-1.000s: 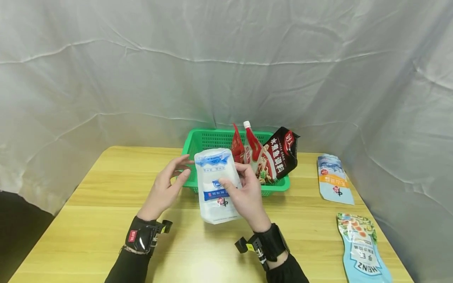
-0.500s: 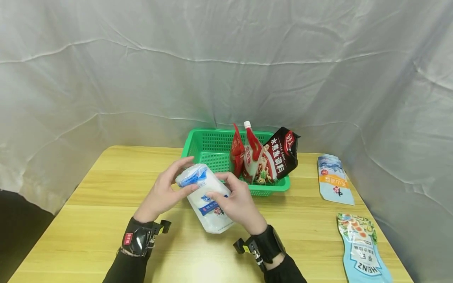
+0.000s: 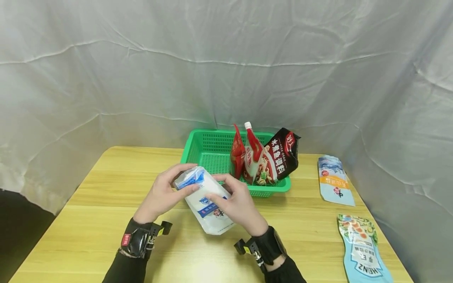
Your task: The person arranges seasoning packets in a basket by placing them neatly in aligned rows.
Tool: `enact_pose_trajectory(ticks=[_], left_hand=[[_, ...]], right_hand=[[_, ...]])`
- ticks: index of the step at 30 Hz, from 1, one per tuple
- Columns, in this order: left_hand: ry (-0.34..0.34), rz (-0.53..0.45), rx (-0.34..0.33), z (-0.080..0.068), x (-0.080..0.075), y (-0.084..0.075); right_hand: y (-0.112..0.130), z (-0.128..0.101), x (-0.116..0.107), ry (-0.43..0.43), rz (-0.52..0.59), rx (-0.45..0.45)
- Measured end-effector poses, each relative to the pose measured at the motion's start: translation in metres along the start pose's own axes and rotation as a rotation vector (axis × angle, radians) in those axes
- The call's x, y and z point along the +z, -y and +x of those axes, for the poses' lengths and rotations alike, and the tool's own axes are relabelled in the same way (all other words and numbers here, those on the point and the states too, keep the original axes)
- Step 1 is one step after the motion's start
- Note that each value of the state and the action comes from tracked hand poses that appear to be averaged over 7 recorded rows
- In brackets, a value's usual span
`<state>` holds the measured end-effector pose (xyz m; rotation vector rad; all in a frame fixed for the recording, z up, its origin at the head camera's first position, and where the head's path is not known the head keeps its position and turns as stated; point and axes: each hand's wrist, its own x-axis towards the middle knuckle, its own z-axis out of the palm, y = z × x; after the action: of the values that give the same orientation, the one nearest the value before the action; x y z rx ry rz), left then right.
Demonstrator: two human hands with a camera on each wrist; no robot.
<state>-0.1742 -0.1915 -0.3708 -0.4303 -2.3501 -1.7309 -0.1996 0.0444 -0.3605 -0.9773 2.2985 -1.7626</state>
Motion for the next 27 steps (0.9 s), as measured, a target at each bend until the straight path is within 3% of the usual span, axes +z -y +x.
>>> enact_pose_trajectory(ticks=[10, 16, 20, 27], left_hand=[[-0.080, -0.054, 0.032, 0.000, 0.001, -0.001], [-0.152, -0.137, 0.096, 0.001, 0.000, 0.001], [-0.222, -0.179, 0.135, 0.002, 0.000, 0.002], [-0.296, -0.221, 0.213, 0.003, 0.000, 0.003]], right_hand=[[0.000, 0.001, -0.012, -0.037, -0.020, 0.024], [-0.002, 0.000, -0.020, -0.112, -0.035, -0.006], [-0.003, -0.001, -0.021, -0.192, -0.024, 0.026], [-0.006, -0.004, -0.014, -0.362, 0.260, 0.123]])
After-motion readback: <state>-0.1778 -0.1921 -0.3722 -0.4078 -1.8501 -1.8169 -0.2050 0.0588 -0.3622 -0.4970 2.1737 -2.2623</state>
